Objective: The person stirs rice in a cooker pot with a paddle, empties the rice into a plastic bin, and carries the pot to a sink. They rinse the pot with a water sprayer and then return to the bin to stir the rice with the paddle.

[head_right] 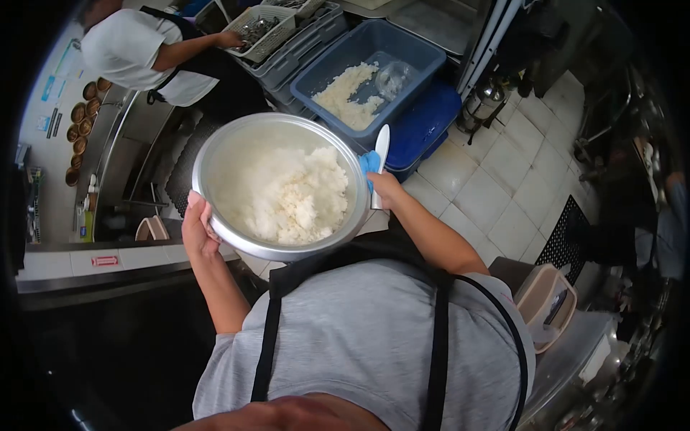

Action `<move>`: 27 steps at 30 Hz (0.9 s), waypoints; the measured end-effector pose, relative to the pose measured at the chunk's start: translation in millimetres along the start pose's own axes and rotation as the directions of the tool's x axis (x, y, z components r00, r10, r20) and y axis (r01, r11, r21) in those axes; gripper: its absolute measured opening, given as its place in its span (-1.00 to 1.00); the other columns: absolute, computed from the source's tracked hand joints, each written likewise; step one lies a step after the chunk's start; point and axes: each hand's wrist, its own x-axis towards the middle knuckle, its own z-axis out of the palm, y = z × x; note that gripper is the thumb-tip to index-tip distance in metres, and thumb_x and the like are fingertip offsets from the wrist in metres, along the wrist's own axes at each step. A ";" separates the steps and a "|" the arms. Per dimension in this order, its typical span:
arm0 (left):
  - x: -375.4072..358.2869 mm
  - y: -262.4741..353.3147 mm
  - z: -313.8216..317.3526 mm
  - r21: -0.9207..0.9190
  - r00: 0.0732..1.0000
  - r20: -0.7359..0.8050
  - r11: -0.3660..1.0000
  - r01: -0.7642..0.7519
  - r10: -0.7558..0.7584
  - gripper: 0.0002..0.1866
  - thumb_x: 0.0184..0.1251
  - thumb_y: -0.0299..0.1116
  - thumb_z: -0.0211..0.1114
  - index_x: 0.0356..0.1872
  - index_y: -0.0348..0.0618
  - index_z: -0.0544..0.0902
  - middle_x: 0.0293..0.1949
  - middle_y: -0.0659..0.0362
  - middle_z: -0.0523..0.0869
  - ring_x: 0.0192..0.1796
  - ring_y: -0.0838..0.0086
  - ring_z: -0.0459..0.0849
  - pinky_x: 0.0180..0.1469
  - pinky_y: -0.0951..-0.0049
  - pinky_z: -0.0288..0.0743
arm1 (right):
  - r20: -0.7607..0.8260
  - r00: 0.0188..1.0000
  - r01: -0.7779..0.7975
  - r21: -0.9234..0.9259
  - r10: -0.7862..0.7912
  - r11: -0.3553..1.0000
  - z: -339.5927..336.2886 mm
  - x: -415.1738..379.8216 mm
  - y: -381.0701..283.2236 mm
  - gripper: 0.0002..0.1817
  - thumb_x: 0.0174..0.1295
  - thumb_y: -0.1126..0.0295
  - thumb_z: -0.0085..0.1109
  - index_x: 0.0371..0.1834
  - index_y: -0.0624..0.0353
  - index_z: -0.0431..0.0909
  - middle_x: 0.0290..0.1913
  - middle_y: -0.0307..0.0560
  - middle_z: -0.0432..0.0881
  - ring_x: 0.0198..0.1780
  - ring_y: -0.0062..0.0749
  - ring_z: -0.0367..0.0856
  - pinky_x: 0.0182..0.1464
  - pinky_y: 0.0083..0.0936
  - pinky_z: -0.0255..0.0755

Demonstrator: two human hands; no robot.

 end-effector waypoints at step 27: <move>281.8 -30.3 163.0 0.447 0.988 -0.156 0.891 0.080 -0.011 -0.80 0.15 -0.49 0.00 -0.18 -0.28 0.36 -0.38 0.19 0.52 -0.44 0.62 0.48 -0.43 0.66 0.37 | -0.625 0.658 0.130 -0.455 -0.420 0.881 -135.7 208.9 -252.7 -0.50 0.05 0.33 -0.04 0.07 0.21 0.12 -0.48 -0.09 0.39 -0.69 -0.49 0.37 -0.74 -0.57 0.29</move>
